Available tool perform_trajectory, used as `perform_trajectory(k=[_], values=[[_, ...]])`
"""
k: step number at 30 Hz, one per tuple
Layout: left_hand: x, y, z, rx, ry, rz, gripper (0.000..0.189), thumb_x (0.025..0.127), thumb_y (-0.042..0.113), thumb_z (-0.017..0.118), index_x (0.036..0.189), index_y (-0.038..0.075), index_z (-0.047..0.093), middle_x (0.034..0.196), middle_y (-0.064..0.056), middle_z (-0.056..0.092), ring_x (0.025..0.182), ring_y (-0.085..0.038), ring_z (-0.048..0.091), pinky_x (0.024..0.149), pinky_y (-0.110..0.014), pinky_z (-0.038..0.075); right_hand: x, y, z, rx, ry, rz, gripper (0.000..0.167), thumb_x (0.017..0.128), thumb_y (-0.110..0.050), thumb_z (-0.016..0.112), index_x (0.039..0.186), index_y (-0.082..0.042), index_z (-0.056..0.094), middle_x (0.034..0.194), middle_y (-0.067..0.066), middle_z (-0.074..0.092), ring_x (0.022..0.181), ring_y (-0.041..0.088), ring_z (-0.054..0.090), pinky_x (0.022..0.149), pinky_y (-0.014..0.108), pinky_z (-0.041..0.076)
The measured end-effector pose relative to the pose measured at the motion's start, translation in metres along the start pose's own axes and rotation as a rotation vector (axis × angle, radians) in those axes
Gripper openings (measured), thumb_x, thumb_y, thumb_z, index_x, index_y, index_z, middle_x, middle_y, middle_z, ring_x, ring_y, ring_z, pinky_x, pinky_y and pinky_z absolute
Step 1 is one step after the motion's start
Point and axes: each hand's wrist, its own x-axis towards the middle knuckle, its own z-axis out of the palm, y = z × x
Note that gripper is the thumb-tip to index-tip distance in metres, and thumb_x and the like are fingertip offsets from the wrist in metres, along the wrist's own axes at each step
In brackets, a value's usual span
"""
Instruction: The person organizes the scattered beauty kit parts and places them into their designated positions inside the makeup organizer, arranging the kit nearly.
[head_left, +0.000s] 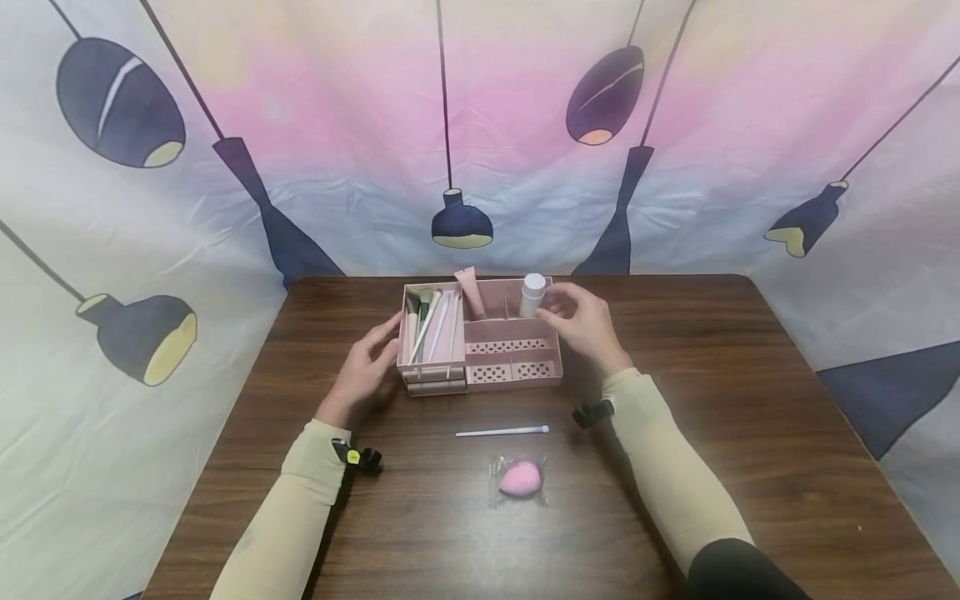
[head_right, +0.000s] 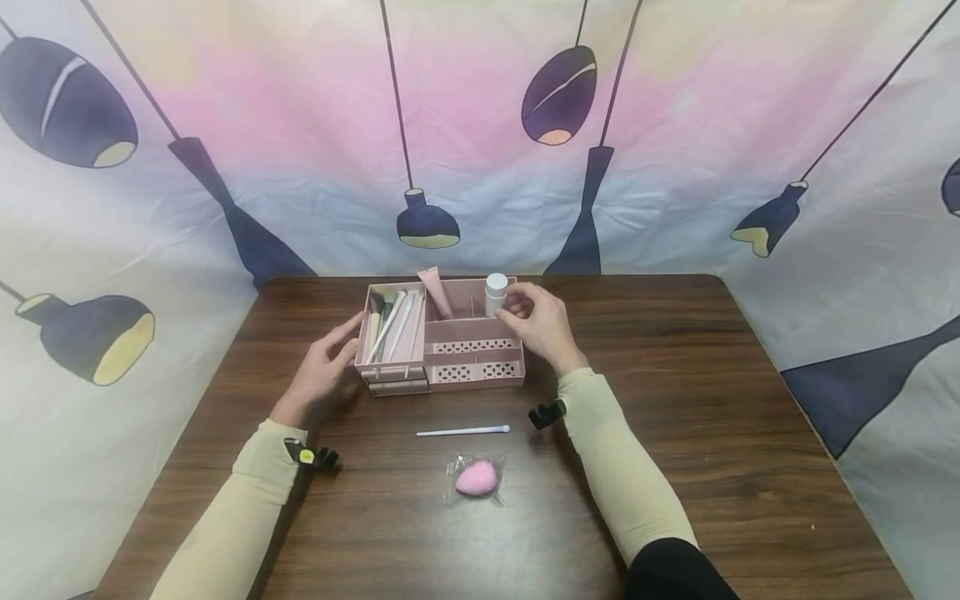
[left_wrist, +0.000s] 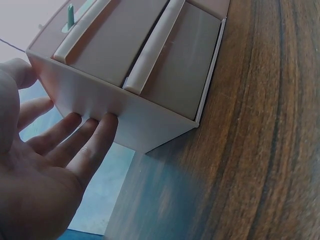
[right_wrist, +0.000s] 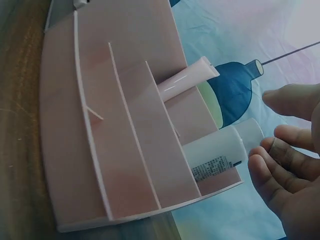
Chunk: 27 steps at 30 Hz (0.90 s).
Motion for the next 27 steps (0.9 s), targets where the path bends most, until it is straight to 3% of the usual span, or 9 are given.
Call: perform_trajectory(k=[11, 20, 27], values=[[0.000, -0.001, 0.001, -0.010, -0.004, -0.002, 0.047, 0.101, 0.009, 0.050, 0.147, 0.001, 0.041, 0.150, -0.022, 0.041, 0.138, -0.037, 0.038, 0.114, -0.051, 0.031, -0.018, 0.002, 0.001, 0.058, -0.096, -0.075, 0.033, 0.081, -0.015, 0.079, 0.111, -0.005, 0.068, 0.097, 0.007, 0.072, 0.083, 0.018, 0.068, 0.075, 0.032, 0.059], [0.000, -0.001, 0.000, 0.018, 0.001, 0.012, 0.047, 0.100, 0.006, 0.049, 0.146, -0.001, 0.041, 0.149, -0.023, 0.041, 0.137, -0.037, 0.039, 0.110, -0.049, 0.036, -0.036, 0.002, 0.004, 0.044, -0.149, -0.078, 0.034, 0.082, -0.015, 0.079, 0.112, -0.003, 0.069, 0.090, 0.006, 0.072, 0.079, 0.017, 0.066, 0.072, 0.032, 0.058], [0.000, -0.002, 0.000, -0.003, -0.009, -0.004, 0.048, 0.101, 0.009, 0.049, 0.148, 0.002, 0.040, 0.150, -0.022, 0.040, 0.139, -0.037, 0.037, 0.113, -0.052, 0.032, -0.051, 0.008, 0.010, 0.120, -0.255, -0.107, 0.032, 0.081, -0.009, 0.078, 0.110, 0.001, 0.069, 0.093, 0.010, 0.072, 0.080, 0.017, 0.066, 0.072, 0.028, 0.059]])
